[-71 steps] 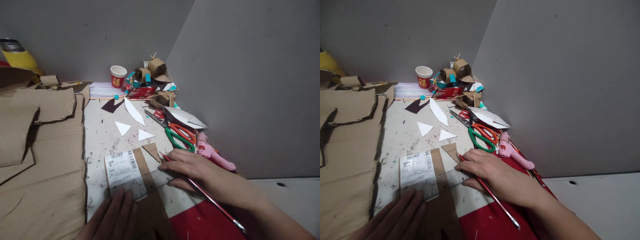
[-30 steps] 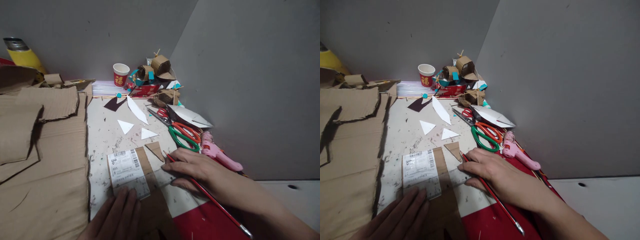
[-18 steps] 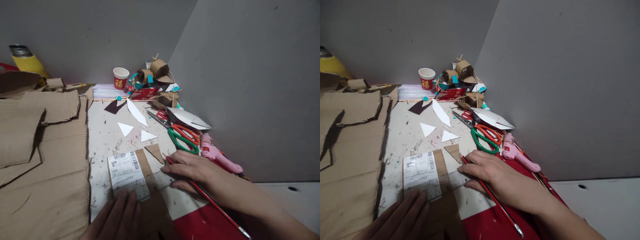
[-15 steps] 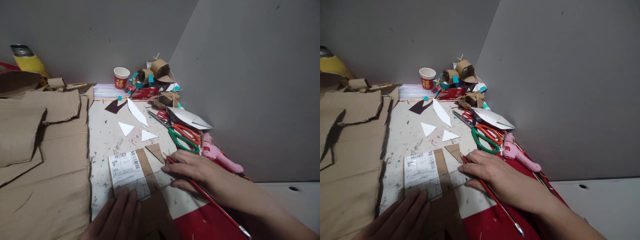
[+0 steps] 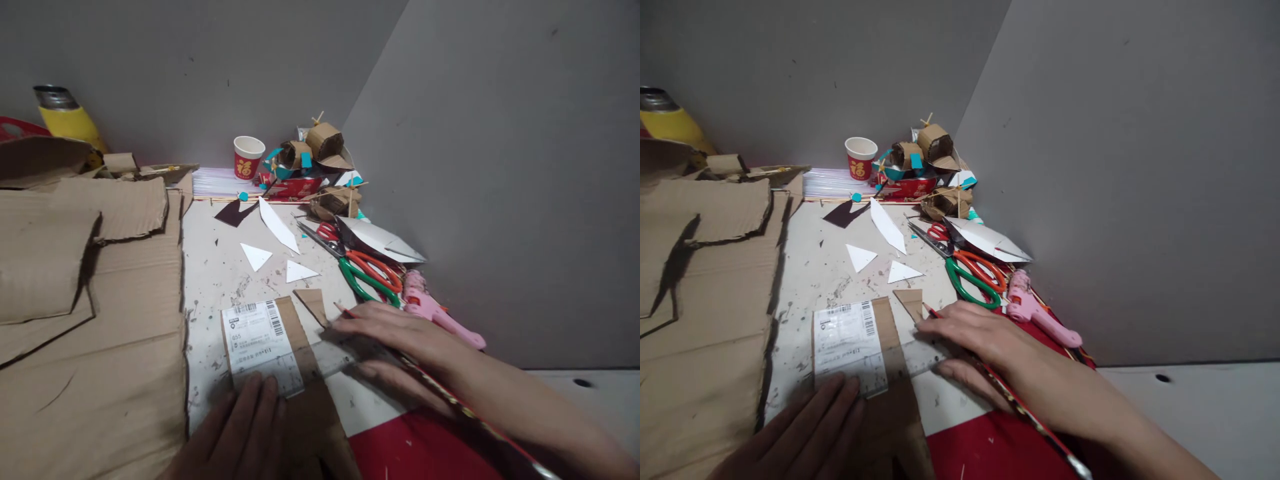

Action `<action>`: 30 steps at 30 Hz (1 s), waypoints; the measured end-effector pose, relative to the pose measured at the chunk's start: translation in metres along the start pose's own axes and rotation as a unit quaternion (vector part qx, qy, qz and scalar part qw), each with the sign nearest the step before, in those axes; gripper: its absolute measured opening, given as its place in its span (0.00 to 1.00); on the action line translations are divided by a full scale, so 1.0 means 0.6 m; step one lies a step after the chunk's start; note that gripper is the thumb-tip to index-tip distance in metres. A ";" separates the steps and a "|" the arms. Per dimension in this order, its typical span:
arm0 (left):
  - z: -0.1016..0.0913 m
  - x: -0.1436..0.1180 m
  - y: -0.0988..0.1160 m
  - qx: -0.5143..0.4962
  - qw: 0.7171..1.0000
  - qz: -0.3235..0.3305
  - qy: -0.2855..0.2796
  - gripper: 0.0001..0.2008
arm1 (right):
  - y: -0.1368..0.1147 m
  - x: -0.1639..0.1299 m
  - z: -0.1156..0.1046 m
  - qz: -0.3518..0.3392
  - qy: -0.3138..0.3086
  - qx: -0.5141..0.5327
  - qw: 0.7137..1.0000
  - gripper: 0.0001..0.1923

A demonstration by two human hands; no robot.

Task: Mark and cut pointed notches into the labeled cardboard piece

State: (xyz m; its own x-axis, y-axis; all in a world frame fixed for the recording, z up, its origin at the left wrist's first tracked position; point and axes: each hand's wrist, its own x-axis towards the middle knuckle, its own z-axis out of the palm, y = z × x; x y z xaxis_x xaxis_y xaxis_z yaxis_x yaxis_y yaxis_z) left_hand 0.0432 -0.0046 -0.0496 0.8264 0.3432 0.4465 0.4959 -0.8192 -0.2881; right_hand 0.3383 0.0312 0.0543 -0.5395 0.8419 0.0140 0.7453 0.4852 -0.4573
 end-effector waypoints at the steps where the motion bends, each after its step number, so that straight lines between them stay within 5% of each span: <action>1: -0.001 0.002 0.000 -0.002 1.000 -0.004 0.007 0.18 | -0.005 -0.001 -0.004 0.002 0.019 0.014 1.000 0.16; 5: -0.003 0.010 0.002 -0.002 1.000 -0.016 0.017 0.17 | -0.030 0.023 -0.013 0.015 0.017 0.127 0.992 0.20; 9: -0.005 0.012 0.006 -0.009 1.000 -0.022 0.015 0.18 | -0.062 0.088 0.002 -0.077 -0.065 0.225 0.969 0.32; 15: -0.012 0.014 0.007 -0.006 1.000 -0.021 -0.013 0.19 | -0.076 0.146 0.070 -0.005 -0.088 0.341 0.936 0.11; 20: -0.022 0.020 0.004 0.005 0.998 -0.029 -0.052 0.20 | -0.073 0.148 0.092 0.018 -0.076 0.350 0.934 0.14; 30: -0.019 0.028 0.003 0.007 0.999 -0.039 -0.036 0.19 | -0.071 0.155 0.102 0.013 -0.097 0.346 0.933 0.14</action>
State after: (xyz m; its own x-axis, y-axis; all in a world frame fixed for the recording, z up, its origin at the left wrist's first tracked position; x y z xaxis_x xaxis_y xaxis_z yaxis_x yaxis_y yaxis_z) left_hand 0.0549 -0.0055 -0.0328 0.8024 0.4376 0.4057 0.5619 -0.7830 -0.2667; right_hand 0.2325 0.0743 0.0207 -0.6348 0.7607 -0.1356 0.3640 0.1396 -0.9209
